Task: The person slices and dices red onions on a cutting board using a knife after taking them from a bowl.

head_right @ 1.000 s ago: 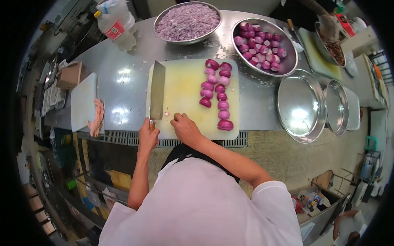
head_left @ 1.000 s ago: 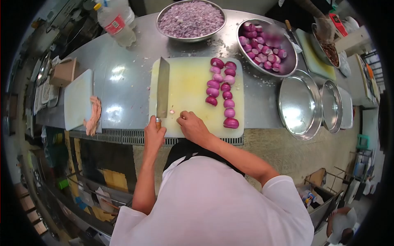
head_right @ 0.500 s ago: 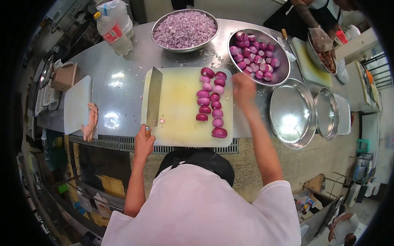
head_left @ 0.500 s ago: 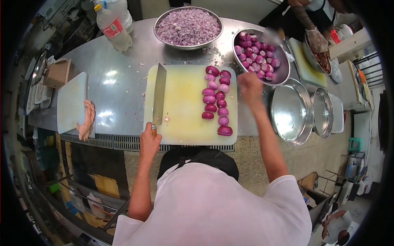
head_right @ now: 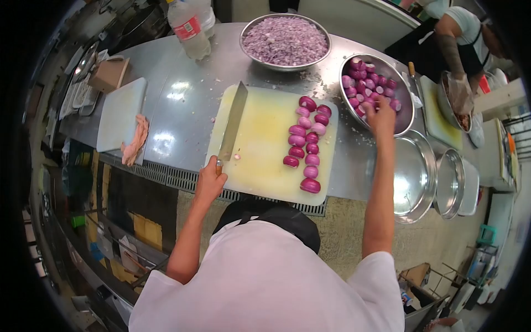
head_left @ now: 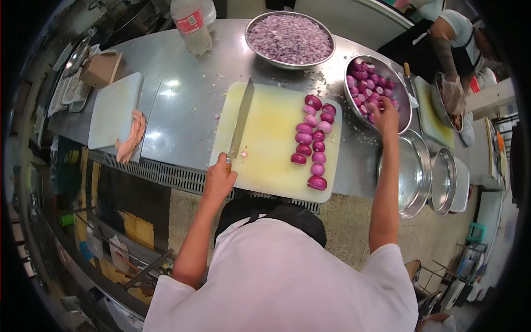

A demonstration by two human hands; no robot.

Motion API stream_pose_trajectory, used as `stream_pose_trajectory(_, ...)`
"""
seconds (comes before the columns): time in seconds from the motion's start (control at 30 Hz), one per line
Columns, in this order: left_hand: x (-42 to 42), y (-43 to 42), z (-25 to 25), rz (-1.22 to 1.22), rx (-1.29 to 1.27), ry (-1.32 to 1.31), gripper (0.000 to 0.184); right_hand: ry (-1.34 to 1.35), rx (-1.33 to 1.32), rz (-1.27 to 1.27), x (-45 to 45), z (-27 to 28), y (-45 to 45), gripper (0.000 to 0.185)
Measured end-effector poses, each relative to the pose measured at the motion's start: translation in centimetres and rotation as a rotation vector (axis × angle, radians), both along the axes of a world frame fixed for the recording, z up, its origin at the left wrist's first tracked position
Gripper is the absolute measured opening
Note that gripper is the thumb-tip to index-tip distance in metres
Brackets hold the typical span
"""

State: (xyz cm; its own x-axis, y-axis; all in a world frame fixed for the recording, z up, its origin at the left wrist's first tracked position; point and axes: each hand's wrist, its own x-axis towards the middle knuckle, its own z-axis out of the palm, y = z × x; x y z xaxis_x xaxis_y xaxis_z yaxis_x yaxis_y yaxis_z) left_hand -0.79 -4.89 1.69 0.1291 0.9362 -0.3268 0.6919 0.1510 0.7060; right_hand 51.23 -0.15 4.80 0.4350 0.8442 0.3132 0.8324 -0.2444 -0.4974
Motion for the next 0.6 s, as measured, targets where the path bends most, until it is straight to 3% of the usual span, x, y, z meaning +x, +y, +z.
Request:
stream_pose_trajectory(0.07, 0.1, 0.1, 0.3, 0.002, -0.008, -0.002, 0.037, 0.24, 0.092, 0.283, -8.1, -0.1, -0.7, 0.034)
stream_pose_trajectory(0.1, 0.2, 0.2, 0.5, -0.006, -0.012, -0.013, 0.037, 0.463, -0.006, 0.29, -12.3, -1.4, -1.4, 0.029)
stream_pose_trajectory(0.17, 0.5, 0.4, 1.0, -0.003, -0.03, -0.009, 0.036, 0.54, -0.192, 0.529, -20.0, -3.6, -2.4, 0.028)
stream_pose_trajectory(0.2, 0.6, 0.5, 1.3, 0.01, -0.049, -0.006, 0.035, 0.592, -0.309, 0.5, -23.3, -4.6, -2.6, 0.03)
stream_pose_trajectory(0.27, 0.5, 0.3, 1.8, -0.03, -0.003, 0.043, 0.034, 0.433, -0.231, 0.607, -27.2, -6.6, -3.4, 0.024)
stream_pose_trajectory(0.37, 0.3, -0.7, 3.1, -0.07, 0.03, 0.07, 0.031, 0.235, -0.032, 0.538, -28.5, -7.4, -4.0, 0.021)
stream_pose_trajectory(0.4, 0.2, -1.4, 3.7, -0.064, 0.017, 0.047, 0.03, 0.225, 0.066, 0.527, -28.4, -7.6, -4.1, 0.016)
stream_pose_trajectory(0.6, 0.3, -4.6, 6.2, -0.163, 0.06, 0.018, 0.029, 0.294, -0.002, 0.539, -28.3, -7.2, -5.6, 0.008)
